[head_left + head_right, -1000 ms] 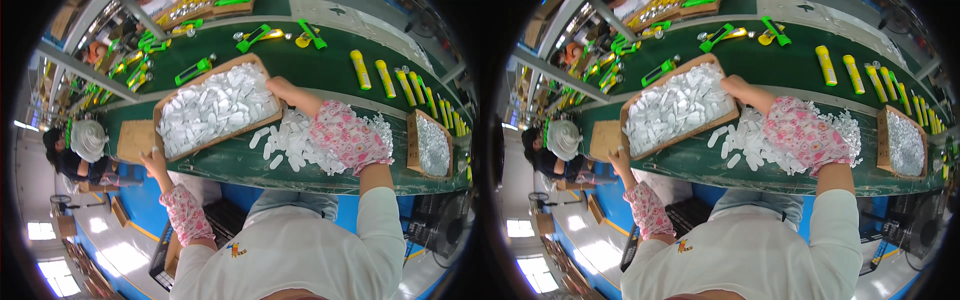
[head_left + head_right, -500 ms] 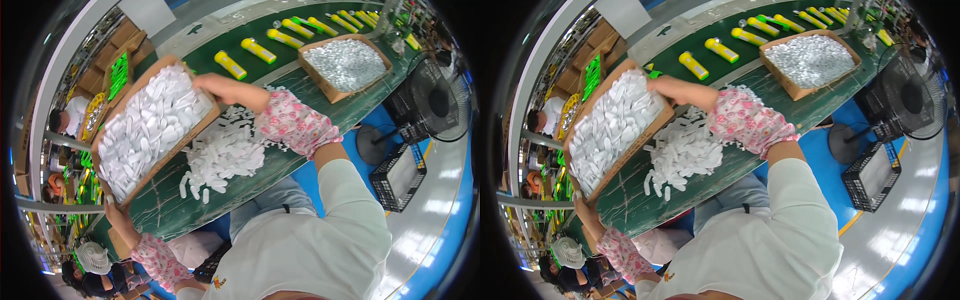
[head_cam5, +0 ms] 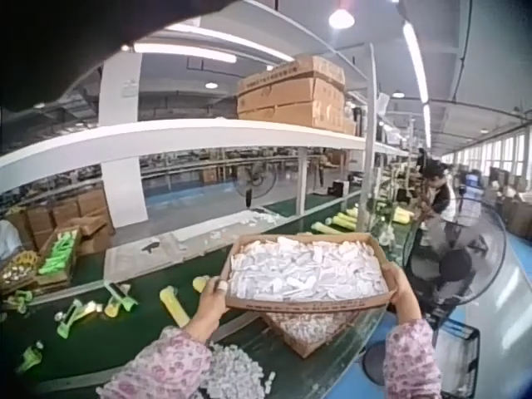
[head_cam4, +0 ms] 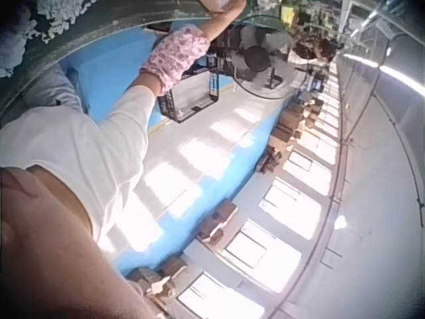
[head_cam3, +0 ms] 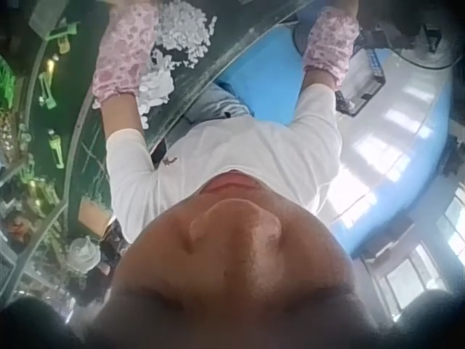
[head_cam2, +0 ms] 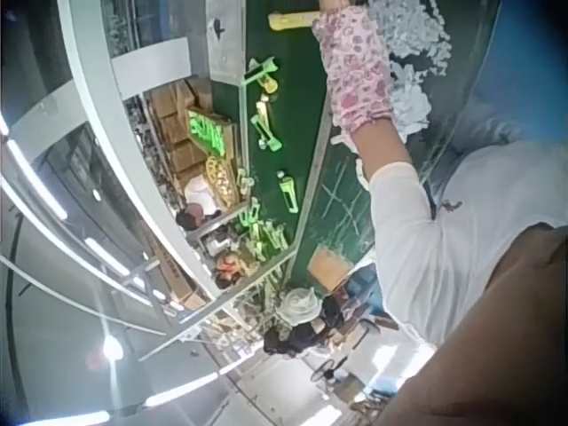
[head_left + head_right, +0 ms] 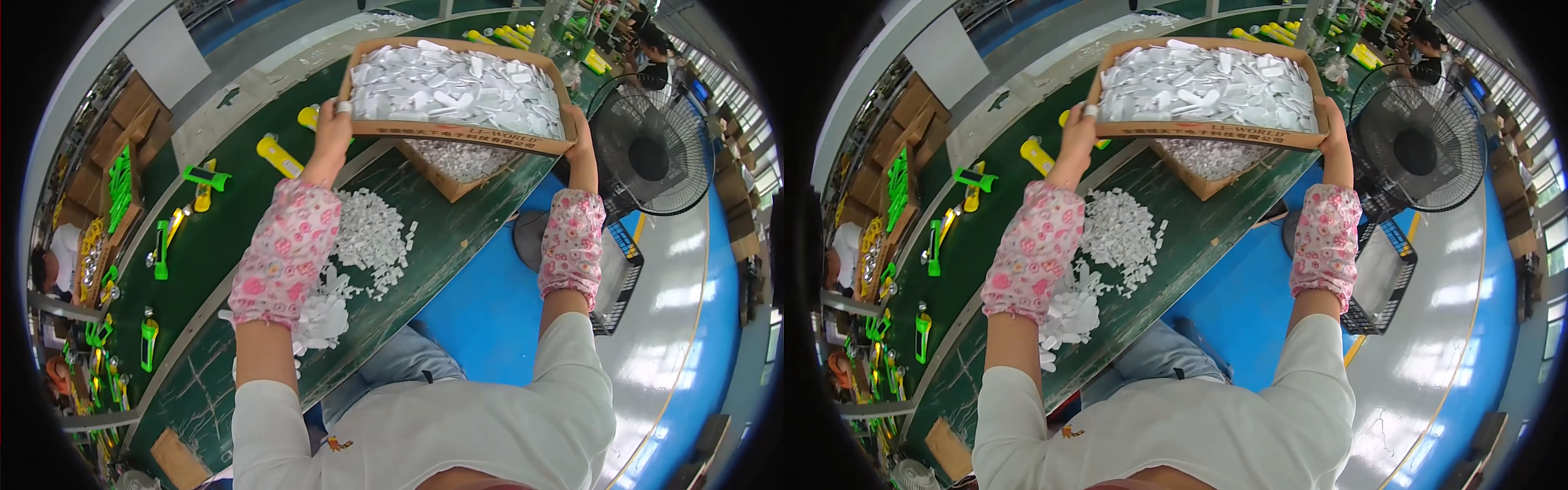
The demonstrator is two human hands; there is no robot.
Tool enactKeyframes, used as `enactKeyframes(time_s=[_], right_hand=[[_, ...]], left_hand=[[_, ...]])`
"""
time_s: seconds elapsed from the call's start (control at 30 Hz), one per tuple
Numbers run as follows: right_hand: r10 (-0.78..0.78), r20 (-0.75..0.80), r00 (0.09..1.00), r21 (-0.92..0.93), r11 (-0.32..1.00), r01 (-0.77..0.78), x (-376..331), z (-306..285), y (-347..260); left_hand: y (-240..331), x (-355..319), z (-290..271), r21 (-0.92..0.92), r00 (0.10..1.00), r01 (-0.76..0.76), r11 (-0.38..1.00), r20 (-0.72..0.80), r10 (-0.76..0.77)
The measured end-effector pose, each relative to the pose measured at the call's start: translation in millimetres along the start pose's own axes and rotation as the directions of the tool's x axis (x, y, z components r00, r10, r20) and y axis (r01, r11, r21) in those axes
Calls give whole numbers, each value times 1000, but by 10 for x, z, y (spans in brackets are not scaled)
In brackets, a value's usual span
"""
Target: Assembling flashlight components by attaching white plastic inserts to the yellow and green flashlight bodies on a conveyor belt.
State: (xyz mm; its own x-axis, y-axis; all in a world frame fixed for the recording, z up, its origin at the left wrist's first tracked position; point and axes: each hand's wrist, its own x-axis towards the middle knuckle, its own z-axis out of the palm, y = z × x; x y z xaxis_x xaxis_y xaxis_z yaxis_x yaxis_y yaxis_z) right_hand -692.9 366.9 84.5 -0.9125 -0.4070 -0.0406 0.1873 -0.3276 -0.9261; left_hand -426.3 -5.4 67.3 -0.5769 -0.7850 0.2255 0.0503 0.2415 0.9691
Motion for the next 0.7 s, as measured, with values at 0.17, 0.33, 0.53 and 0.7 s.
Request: enactKeyframes(time_s=[0.17, 0.33, 0.53, 0.7], right_hand=[[23, -100, 995, 85, 996, -14, 484, -746, 36], [34, -157, 987, 146, 989, -11, 766, -905, 182], [8, -154, 988, 122, 992, 11, 983, -1217, 173], [204, -246, 948, -215, 942, -259, 705, -910, 3]], left_hand=[[-226, 378, 1102, 36, 993, -65, 997, 96, 61], [-368, 740, 1502, 118, 991, -81, 990, 120, 67], [-405, 786, 1566, 142, 982, -106, 984, 170, 81], [-397, 716, 916, 44, 916, 50, 998, 396, -63]])
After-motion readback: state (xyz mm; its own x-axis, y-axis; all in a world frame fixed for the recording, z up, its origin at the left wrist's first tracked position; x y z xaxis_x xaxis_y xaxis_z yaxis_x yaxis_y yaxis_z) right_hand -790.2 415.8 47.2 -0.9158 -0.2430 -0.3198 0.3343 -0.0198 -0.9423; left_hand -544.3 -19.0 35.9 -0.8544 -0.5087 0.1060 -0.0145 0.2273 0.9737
